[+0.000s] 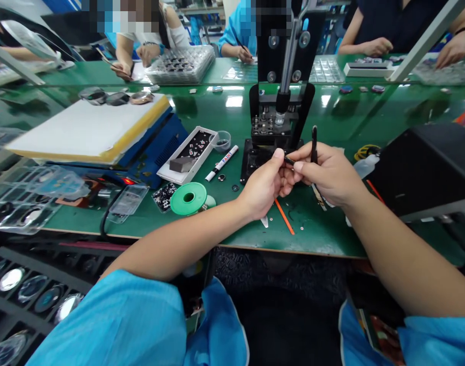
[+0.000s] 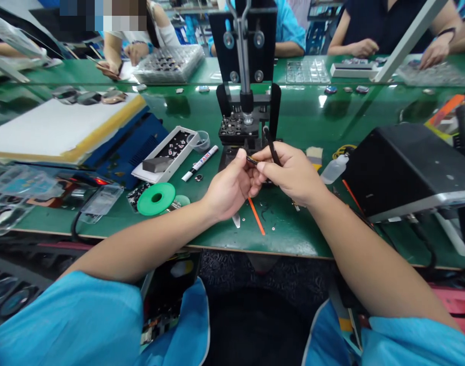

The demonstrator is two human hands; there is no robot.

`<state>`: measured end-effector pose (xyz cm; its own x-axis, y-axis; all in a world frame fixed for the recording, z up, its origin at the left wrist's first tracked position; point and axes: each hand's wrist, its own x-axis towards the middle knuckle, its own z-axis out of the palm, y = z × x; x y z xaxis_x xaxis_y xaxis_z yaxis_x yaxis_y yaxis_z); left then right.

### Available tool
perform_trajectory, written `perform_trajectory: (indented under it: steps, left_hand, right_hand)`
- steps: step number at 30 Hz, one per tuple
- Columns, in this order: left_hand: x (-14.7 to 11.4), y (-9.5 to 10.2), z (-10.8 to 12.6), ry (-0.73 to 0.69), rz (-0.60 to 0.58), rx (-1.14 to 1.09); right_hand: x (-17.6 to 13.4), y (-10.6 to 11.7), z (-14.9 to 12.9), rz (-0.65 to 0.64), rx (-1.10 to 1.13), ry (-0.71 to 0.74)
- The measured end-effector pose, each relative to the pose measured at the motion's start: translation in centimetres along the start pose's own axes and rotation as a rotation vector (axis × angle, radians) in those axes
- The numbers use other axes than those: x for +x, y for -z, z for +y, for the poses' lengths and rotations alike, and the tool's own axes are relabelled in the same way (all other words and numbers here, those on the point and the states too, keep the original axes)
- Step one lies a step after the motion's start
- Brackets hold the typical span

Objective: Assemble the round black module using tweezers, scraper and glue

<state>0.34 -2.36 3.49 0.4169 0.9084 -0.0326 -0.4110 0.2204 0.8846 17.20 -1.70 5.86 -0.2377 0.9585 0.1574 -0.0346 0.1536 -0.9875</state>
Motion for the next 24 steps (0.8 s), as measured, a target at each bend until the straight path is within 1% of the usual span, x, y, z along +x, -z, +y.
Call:
perform_trajectory:
  steps: [5, 8, 12, 14, 19, 24]
  left_hand:
    - [-0.1, -0.5, 0.5, 0.02, 0.016, -0.044]
    - [-0.3, -0.7, 0.8, 0.044, 0.07, -0.078]
    - [-0.1, -0.8, 1.1, 0.045, 0.102, -0.127]
    - [-0.1, -1.0, 1.3, 0.044, 0.11, -0.129]
    - [-0.3, -1.4, 2.0, 0.048, 0.148, -0.114]
    - [-0.4, -1.0, 1.9, -0.006, 0.142, -0.045]
  right_hand:
    - [0.2, 0.0, 0.4, -0.043, 0.064, 0.027]
    - [0.4, -0.1, 0.6, -0.077, 0.095, 0.037]
    - [1.0, 0.1, 1.6, -0.154, 0.147, 0.058]
    - [1.2, 0.3, 2.0, -0.181, 0.174, 0.065]
    - [1.4, 0.2, 2.4, -0.197, 0.209, 0.088]
    - [2.0, 0.3, 3.0, -0.235, 0.243, 0.121]
